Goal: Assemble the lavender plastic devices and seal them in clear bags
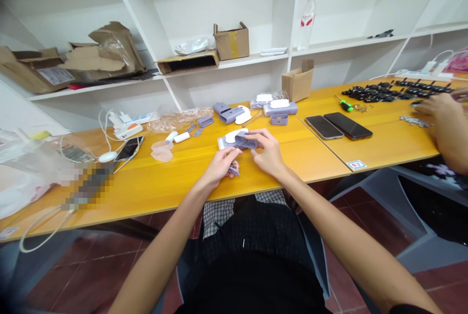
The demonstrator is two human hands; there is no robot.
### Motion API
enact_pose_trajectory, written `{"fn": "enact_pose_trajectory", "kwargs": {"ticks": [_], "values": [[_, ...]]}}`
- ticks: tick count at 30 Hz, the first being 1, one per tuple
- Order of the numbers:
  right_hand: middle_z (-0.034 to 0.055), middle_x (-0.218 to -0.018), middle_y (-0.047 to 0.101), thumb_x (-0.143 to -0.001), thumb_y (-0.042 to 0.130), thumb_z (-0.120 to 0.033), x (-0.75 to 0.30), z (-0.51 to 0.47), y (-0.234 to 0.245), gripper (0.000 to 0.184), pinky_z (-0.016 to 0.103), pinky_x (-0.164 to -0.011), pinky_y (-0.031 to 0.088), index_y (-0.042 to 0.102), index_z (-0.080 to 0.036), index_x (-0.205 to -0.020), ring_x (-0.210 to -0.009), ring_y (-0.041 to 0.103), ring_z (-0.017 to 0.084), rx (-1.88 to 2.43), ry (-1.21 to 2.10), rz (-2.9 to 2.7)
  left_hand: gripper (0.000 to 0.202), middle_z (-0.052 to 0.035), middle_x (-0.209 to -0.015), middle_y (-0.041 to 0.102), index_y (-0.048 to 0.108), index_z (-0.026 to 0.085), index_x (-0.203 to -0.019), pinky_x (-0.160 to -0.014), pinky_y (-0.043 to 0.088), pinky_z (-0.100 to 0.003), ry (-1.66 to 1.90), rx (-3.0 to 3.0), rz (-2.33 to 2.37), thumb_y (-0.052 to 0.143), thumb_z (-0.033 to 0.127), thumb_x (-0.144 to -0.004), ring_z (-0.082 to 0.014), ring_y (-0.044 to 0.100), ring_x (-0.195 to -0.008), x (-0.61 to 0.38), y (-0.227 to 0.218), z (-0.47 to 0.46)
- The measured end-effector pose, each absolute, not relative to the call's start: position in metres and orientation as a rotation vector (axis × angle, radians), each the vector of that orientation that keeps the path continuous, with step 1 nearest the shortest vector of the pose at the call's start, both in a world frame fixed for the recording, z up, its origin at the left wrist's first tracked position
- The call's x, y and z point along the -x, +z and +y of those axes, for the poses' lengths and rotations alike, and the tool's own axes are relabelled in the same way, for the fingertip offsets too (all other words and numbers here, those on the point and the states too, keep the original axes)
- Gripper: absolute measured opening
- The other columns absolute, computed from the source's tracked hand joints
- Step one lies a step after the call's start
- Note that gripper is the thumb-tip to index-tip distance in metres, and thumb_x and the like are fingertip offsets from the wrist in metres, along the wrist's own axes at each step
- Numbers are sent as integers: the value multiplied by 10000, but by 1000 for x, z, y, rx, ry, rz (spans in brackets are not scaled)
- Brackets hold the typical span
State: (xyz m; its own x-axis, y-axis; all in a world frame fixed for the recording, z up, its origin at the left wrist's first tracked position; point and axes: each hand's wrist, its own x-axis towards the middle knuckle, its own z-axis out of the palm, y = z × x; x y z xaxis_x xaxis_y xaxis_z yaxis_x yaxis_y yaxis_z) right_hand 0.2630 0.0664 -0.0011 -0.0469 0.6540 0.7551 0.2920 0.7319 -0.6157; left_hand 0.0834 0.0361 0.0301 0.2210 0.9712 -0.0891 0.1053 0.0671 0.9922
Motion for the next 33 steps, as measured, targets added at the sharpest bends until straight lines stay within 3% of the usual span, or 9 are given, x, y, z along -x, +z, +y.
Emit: {"fn": "enact_pose_trajectory", "kwargs": {"ticks": [10, 23, 33], "values": [[95, -1202, 690, -798, 642, -32, -264, 69, -4, 444, 436, -838, 697, 791, -269, -1143, -1156, 699, 275, 727, 354, -1659, 388, 37, -510, 557, 629, 170, -1076, -421, 401, -163, 924, -1333, 1163, 422, 498, -1085, -102, 540, -409, -85, 31, 35], [96, -1215, 688, -828, 715, -115, -262, 65, -4, 365, 476, -848, 689, 803, -282, -1141, -1167, 687, 284, 729, 453, -1655, 351, 14, -518, 573, 658, 147, -1011, -409, 435, -195, 815, -1466, 1178, 502, 459, -1058, -128, 575, -434, -85, 21, 39], [78, -1113, 660, -808, 781, -234, -265, 64, 7, 93, 454, -832, 604, 789, -245, -900, -1029, 669, 255, 727, 490, -1675, 323, 12, -508, 562, 640, 162, -919, -405, 409, -191, 762, -1502, 1166, 486, 400, -1074, -114, 552, -414, -83, 27, 39]]}}
